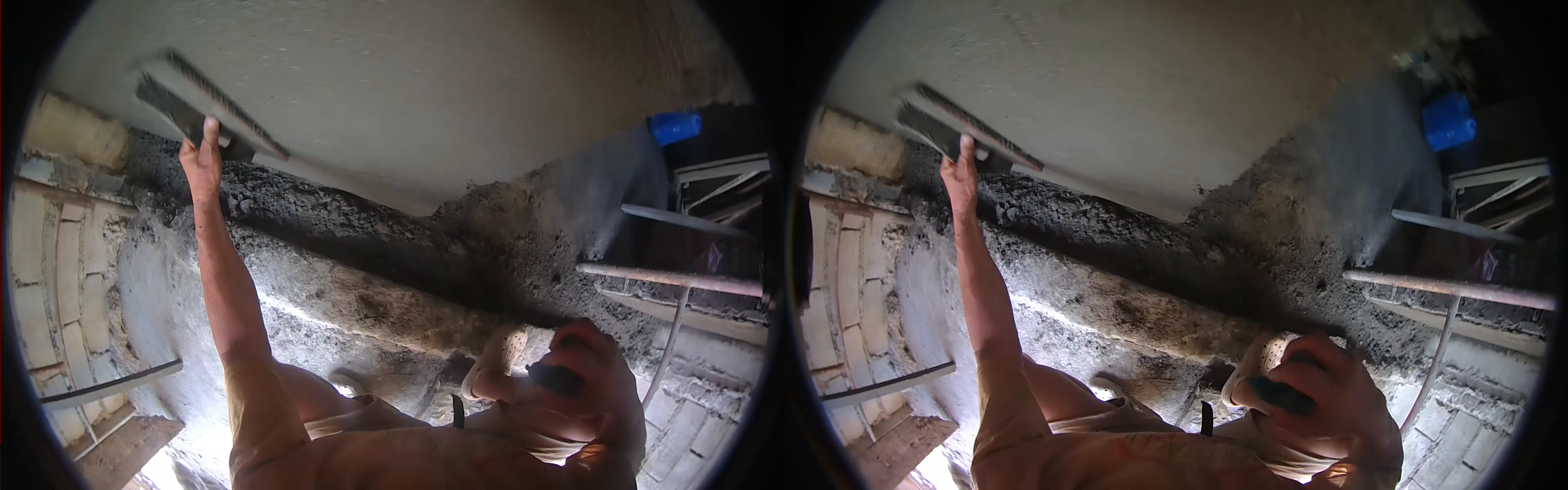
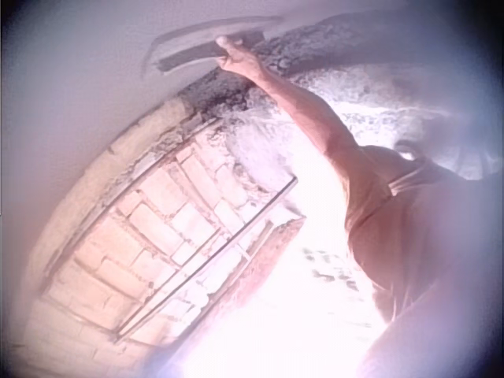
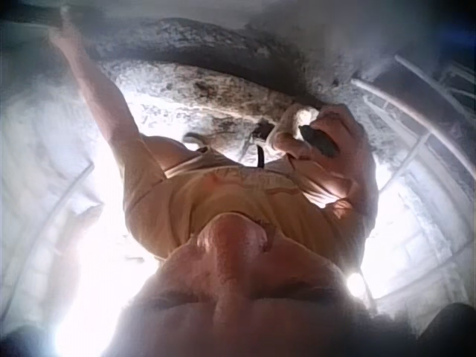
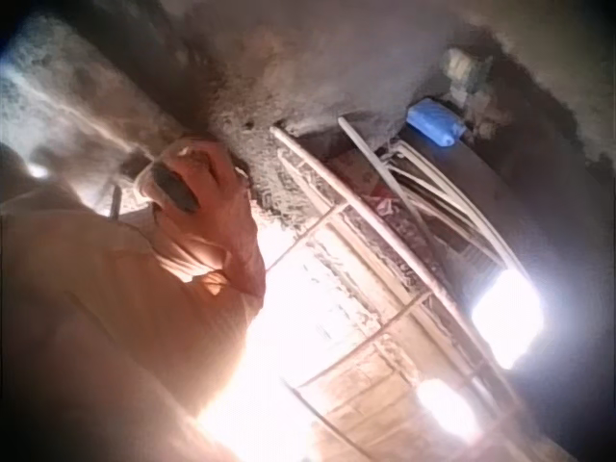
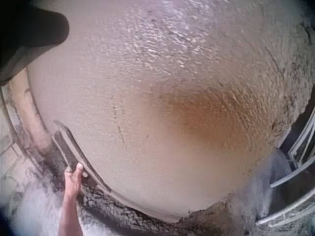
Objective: The person smooths plaster across a wall using a trowel while holding a sponge.
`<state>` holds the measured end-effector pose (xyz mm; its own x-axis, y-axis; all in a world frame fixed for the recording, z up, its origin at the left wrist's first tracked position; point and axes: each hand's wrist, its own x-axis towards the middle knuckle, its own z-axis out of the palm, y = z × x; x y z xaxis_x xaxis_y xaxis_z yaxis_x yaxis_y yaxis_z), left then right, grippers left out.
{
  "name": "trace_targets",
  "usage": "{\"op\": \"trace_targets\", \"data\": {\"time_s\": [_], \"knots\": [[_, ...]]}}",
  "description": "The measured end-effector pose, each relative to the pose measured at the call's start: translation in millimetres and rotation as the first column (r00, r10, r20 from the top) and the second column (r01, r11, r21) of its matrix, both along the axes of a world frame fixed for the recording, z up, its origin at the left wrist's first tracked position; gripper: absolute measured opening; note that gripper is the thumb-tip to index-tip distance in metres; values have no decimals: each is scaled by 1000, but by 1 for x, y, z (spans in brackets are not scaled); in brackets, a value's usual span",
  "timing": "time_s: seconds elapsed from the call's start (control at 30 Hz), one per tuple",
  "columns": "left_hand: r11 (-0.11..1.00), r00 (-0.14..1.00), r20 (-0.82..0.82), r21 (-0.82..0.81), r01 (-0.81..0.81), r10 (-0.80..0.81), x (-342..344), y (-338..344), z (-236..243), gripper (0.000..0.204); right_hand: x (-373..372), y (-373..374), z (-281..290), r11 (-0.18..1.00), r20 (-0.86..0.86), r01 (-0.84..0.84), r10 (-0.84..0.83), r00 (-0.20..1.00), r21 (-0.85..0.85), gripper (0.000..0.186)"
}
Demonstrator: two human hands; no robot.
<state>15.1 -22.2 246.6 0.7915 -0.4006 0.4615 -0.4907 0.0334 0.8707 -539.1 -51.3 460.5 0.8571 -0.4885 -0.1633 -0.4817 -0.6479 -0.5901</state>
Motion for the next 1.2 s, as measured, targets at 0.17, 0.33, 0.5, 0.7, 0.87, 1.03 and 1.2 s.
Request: {"op": "trace_targets", "data": {"time_s": [0.17,0.33,0.5,0.7,0.87,1.03,1.2], "knots": [[872,831,-493,251,419,-258,-59,17,-123,41,-12,0,4,950,42,-161,178,983,-268,47],[896,857,-338,76,437,-389,-238,-10,-159,40,5,11,8,997,73,-70,69,995,14,44],[951,985,-76,258,170,-156,-222,-21,31,52,8,13,13,1000,21,11,-11,1000,8,43],[916,981,-46,353,191,-187,-19,30,96,30,6,-6,3,999,2,-2,2,1000,50,43],[899,942,-188,296,324,-278,9,14,-26,30,-27,21,13,986,0,107,-108,994,-130,43],[881,920,-50,272,387,-389,-133,-30,-172,60,-15,31,27,991,96,111,-104,990,-74,41],[853,965,-153,452,260,-213,-176,2,-53,39,8,21,2,996,111,-63,71,991,-67,41]]}}
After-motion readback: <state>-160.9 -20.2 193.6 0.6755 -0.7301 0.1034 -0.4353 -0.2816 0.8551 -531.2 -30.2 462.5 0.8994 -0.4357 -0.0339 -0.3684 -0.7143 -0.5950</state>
